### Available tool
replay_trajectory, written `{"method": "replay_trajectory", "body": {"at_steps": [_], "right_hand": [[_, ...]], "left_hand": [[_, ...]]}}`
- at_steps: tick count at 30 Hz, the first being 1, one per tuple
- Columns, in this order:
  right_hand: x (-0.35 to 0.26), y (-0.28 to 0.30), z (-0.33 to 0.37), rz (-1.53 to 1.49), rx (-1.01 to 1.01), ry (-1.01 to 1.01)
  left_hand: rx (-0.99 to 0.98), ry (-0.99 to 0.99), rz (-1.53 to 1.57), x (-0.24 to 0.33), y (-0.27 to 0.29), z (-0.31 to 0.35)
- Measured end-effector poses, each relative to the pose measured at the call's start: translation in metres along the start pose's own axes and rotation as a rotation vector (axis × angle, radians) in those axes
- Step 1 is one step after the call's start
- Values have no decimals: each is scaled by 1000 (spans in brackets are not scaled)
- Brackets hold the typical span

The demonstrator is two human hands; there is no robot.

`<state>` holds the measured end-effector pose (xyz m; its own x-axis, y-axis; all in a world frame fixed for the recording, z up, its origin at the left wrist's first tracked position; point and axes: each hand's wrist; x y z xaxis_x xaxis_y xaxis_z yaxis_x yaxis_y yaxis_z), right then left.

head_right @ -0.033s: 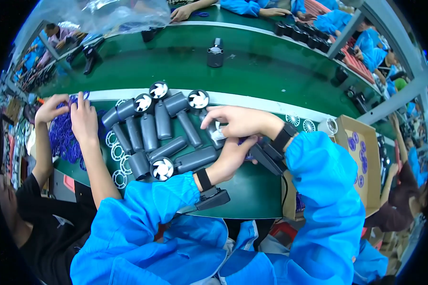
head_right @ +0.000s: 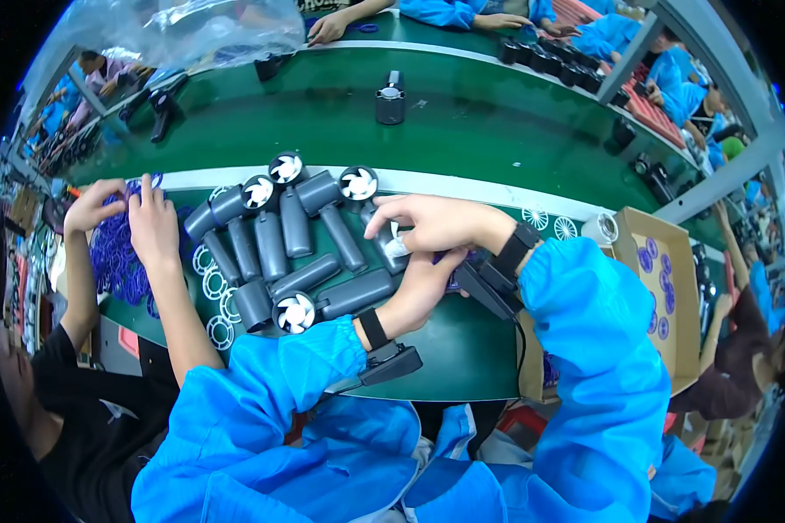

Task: The person picks up a purple fan guard from a box to inspect it, then opens a plastic bag to pour more guards into the box. They continue picking up and inspecting the purple fan guards throughout the video.

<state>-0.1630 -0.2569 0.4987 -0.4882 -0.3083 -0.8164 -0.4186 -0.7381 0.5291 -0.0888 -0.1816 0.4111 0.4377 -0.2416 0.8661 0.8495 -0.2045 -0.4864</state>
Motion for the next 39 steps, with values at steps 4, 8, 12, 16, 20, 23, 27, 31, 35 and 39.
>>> {"method": "replay_trajectory", "body": {"at_steps": [4, 8, 12, 16, 20, 23, 27, 31, 35, 39], "right_hand": [[15, 13, 0, -158, 30, 76], [42, 88, -36, 9, 116, -295], [68, 134, -104, 609, 516, -282], [88, 125, -162, 700, 783, -111], [76, 107, -175, 505, 743, -115], [62, 115, -159, 54, 642, -140], [51, 127, -107, -789, 576, -63], [51, 139, -55, -1069, 418, 11], [38, 126, -24, -803, 420, -108], [15, 95, -6, -189, 432, -204]], "left_hand": [[12, -22, 49, 1, -6, -5], [14, 70, 125, 1, -1, -5], [0, 97, 124, -2, -3, -5], [42, 34, 40, -13, -2, -8], [91, -159, 36, -19, 1, -9], [21, 12, 58, -1, 1, -2], [-9, 86, 143, 2, 0, -3], [-25, 71, 166, -2, -2, -4], [-29, 77, 124, -1, -3, -2], [-47, 60, 122, 0, -4, -5]]}}
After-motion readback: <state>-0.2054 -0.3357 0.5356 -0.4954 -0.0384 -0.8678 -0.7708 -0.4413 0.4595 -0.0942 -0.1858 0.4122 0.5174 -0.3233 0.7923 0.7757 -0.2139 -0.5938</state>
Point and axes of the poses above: each hand's wrist, its own z-axis away from the middle knuckle, its own y-axis out of the back of the hand, x = y × z, and after that the axes turned 6 degrees about x, right-handed
